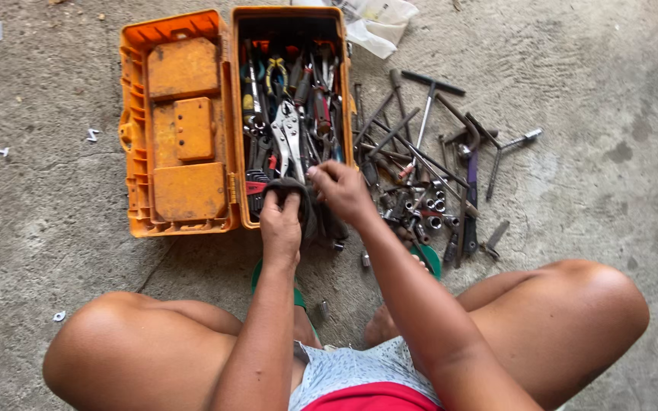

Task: The person sits on the floor and wipes various metal tools, including wrenches and sockets, with a cloth. They pick up each tool from a pile on the ground, wipe it, and place it into an open orange toolbox.

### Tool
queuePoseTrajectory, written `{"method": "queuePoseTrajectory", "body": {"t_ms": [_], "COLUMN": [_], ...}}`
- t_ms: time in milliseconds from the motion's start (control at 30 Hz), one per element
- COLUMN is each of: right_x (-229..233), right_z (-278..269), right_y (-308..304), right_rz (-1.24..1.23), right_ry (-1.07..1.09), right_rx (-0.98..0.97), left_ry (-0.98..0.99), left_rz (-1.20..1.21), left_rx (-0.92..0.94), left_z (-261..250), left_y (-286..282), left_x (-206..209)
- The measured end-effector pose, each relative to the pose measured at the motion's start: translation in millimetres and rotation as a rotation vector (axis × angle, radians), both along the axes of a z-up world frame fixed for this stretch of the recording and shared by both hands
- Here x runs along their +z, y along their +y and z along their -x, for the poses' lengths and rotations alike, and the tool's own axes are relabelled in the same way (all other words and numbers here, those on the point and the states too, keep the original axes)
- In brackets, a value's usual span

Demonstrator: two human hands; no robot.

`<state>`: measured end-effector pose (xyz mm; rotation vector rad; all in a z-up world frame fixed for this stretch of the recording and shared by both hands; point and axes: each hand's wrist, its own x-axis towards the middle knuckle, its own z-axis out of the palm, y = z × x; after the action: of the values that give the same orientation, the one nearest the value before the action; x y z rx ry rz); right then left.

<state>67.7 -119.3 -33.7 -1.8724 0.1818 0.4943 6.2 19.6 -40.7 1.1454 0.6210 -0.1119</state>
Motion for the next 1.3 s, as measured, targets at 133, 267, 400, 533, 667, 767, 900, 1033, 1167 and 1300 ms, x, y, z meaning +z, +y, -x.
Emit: {"method": "queuePoseTrajectory", "body": {"t_ms": [133,267,400,533,667,767,900,1033,1167,1300], "right_x": [1.5,-7.4,-3.7,5.6,-3.1,-26.7,-72.7,-116.3,-147.8,-159.9], "right_z": [45.6,53.5,60.1,54.7,47.7,40.0,25.1,-2.4,-38.8,-53.0], "right_y": [-1.3,-18.6,-49.7,-86.5,-117.4,-129.4,-134.9,-141.1,-143.6,-141.9], "right_rz": [-0.294,-0.259,-0.357,-0.410,-0.303,-0.007,0.434,0.612,0.735,0.897], "right_ry": [-0.221,-0.317,-0.078,-0.024,-0.066,-0.050,-0.067,-0.250,-0.265,-0.113], "right_rx": [0.012,-0.011,0.101,0.117,0.027,-0.119,-0.229,-0.145,-0.014,0.061], "left_ry": [-0.069,-0.281,-0.793,-0.289,-0.066,-0.043,-0.061,0.005,0.054,0.075], "left_rz": [0.189,-0.614,-1.326,-0.938,-0.561,-0.368,-0.099,0.007,0.153,0.232], "left_rx": [-0.112,-0.279,-0.192,-0.640,-0.718,-0.542,-0.375,-0.341,-0.260,-0.198], "left_z": [1.1,6.2,15.6,11.8,14.6,13.6,9.8,0.8,-11.4,-23.5], "left_y": [-3.9,-5.3,-16.5,-26.9,-39.1,-42.2,-45.0,-44.5,-43.4,-38.0], "left_x": [15.4,39.4,68.1,75.0,47.5,23.5,6.8,4.7,5.5,10.3]}}
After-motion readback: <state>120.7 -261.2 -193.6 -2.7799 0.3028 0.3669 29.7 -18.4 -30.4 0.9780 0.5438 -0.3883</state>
